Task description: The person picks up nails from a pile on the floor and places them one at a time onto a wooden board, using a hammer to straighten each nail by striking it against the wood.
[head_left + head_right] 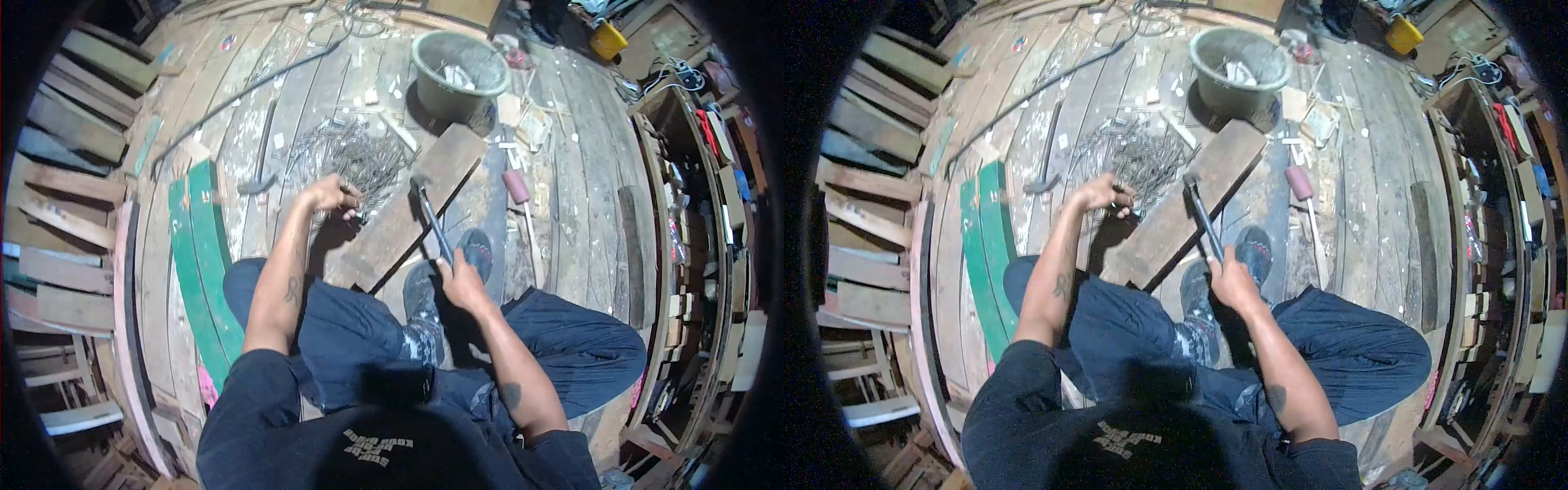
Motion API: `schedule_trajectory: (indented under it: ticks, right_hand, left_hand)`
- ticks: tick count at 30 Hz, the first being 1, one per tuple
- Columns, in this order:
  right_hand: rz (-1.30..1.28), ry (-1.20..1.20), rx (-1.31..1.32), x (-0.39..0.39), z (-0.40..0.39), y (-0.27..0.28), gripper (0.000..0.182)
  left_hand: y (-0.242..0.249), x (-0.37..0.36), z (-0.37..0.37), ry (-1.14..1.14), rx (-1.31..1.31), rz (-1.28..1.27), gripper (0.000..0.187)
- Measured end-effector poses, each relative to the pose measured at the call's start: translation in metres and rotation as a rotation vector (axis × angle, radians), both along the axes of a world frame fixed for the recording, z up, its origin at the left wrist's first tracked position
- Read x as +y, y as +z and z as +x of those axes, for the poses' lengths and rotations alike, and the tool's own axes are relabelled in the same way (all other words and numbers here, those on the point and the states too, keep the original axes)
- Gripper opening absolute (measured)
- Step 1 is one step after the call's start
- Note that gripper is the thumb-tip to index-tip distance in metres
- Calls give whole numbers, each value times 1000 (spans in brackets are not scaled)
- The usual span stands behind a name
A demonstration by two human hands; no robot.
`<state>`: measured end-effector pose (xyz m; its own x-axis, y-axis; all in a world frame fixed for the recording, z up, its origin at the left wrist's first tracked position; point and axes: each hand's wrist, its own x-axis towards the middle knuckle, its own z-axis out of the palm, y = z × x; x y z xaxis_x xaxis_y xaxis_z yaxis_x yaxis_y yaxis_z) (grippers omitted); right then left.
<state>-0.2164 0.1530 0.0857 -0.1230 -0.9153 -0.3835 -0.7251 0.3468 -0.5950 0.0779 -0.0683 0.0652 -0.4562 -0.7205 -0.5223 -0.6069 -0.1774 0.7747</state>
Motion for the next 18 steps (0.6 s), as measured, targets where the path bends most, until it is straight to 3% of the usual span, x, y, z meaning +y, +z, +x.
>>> schedule_trajectory:
  ticks: [2, 3, 4, 5, 6, 7, 8, 9, 10, 12, 14, 18]
  right_hand:
    - [75, 12, -30, -2, 1, 7, 43]
    - [84, 12, -23, -2, 1, 7, 44]
    - [71, 15, -28, -1, -2, -2, 43]
    - [55, 12, -29, 0, -3, -5, 43]
    - [40, 9, -31, 0, -4, -5, 44]
    - [34, 19, -25, -1, -5, -2, 44]
    - [66, 26, -27, -3, -6, 3, 45]
    - [98, 27, -34, -5, -7, 6, 46]
    - [93, 22, -38, -6, -8, 7, 46]
    - [79, 22, -51, -3, -8, 7, 47]
    - [79, 24, -35, -3, -9, 0, 46]
    - [4, 17, -58, -1, -8, 3, 41]
  left_hand:
    - [9, -12, -16, -91, 41, -210, 11]
    - [12, -32, -28, -87, -14, -83, 23]
    - [31, -38, -43, 21, 149, -120, 22]
    - [54, -54, -61, -35, 12, -378, 22]
    - [83, -68, -79, 11, 164, -327, 29]
    - [105, -86, -92, 14, 97, -485, 36]
    - [120, -104, -104, 80, 299, -628, 44]
    - [156, -106, -112, 72, 106, -818, 54]
    - [173, -112, -116, 112, 171, -844, 59]
    - [175, -124, -117, 202, 204, -987, 55]
    - [164, -121, -97, 160, 160, -967, 53]
    - [109, -82, -28, -4, -175, -719, 39]
